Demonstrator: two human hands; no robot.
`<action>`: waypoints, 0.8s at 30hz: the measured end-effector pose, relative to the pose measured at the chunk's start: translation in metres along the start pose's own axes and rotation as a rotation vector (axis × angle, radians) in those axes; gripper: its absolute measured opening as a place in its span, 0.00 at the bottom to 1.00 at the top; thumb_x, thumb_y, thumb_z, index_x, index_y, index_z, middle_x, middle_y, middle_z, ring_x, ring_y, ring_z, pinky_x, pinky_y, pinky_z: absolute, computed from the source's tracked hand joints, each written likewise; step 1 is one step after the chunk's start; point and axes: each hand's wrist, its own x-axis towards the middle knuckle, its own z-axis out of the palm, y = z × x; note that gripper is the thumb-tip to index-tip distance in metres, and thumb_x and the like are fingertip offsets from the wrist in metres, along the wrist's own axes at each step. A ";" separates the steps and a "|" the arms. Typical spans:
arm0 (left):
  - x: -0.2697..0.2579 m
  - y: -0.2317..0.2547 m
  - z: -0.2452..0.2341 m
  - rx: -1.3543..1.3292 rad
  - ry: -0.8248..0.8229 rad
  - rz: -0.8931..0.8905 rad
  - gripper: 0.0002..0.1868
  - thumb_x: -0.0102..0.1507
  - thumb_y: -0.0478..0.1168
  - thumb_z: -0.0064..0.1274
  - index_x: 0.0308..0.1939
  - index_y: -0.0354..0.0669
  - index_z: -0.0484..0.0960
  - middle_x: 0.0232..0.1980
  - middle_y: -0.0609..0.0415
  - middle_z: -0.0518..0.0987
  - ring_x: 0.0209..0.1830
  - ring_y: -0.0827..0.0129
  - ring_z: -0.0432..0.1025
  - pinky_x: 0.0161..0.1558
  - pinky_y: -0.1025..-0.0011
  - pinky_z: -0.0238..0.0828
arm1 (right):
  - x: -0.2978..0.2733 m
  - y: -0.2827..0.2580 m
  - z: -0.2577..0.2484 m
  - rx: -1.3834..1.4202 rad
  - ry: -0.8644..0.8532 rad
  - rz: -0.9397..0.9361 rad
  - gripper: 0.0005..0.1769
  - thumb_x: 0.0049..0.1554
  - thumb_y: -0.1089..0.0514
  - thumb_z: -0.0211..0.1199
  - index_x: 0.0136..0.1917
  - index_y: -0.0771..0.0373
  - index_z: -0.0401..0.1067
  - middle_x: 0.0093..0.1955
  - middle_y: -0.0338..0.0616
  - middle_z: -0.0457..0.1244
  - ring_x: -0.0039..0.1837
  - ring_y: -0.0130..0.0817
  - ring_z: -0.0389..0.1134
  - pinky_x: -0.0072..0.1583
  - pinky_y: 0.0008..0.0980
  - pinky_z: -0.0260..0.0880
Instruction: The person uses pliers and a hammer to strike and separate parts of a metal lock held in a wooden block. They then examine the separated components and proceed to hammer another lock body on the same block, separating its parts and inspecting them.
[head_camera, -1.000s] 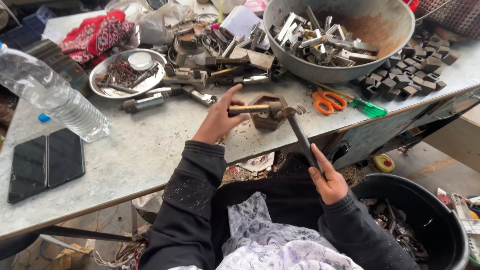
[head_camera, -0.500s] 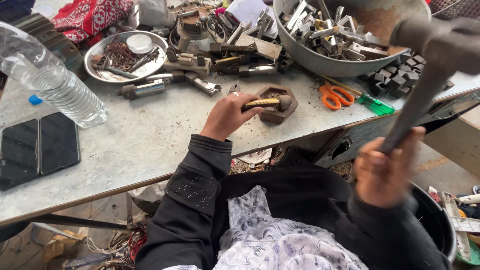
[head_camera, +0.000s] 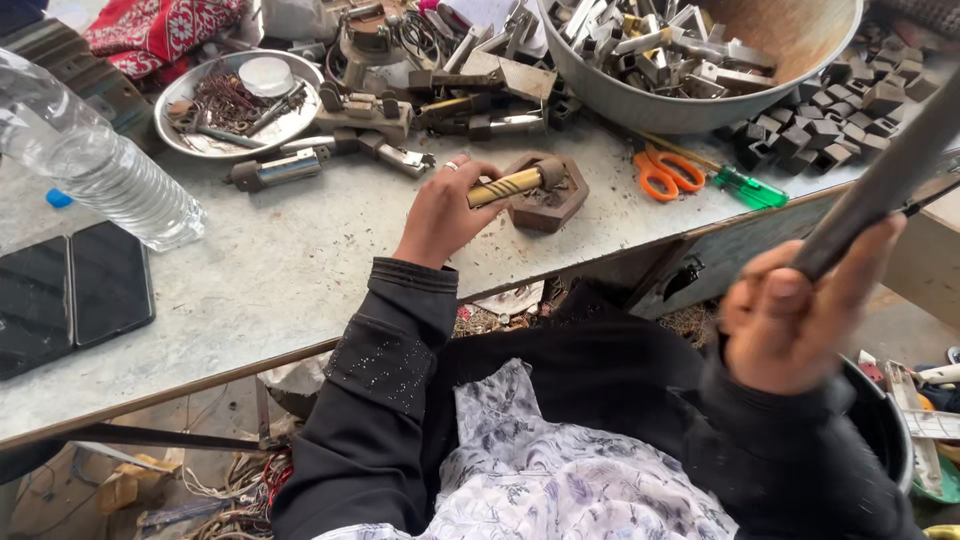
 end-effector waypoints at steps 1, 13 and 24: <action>-0.001 -0.002 0.001 -0.016 0.008 0.017 0.19 0.57 0.42 0.69 0.51 0.41 0.85 0.43 0.48 0.81 0.39 0.61 0.78 0.42 0.67 0.77 | -0.001 0.010 0.009 -0.062 -0.063 -0.019 0.34 0.66 0.59 0.54 0.83 0.52 0.53 0.49 0.47 0.61 0.41 0.23 0.59 0.40 0.26 0.60; -0.001 -0.001 -0.003 -0.102 -0.046 -0.011 0.20 0.60 0.41 0.67 0.55 0.40 0.86 0.41 0.49 0.81 0.37 0.61 0.77 0.41 0.66 0.75 | 0.005 0.035 -0.022 0.131 -0.175 -0.043 0.17 0.70 0.52 0.58 0.70 0.56 0.71 0.38 0.34 0.62 0.33 0.17 0.58 0.37 0.16 0.58; 0.003 0.004 -0.004 -0.059 -0.124 -0.075 0.18 0.61 0.44 0.64 0.53 0.41 0.85 0.42 0.51 0.82 0.37 0.64 0.78 0.41 0.67 0.76 | 0.001 0.068 0.006 -0.114 -0.476 0.487 0.35 0.66 0.59 0.54 0.84 0.49 0.52 0.33 0.35 0.57 0.33 0.20 0.54 0.36 0.21 0.58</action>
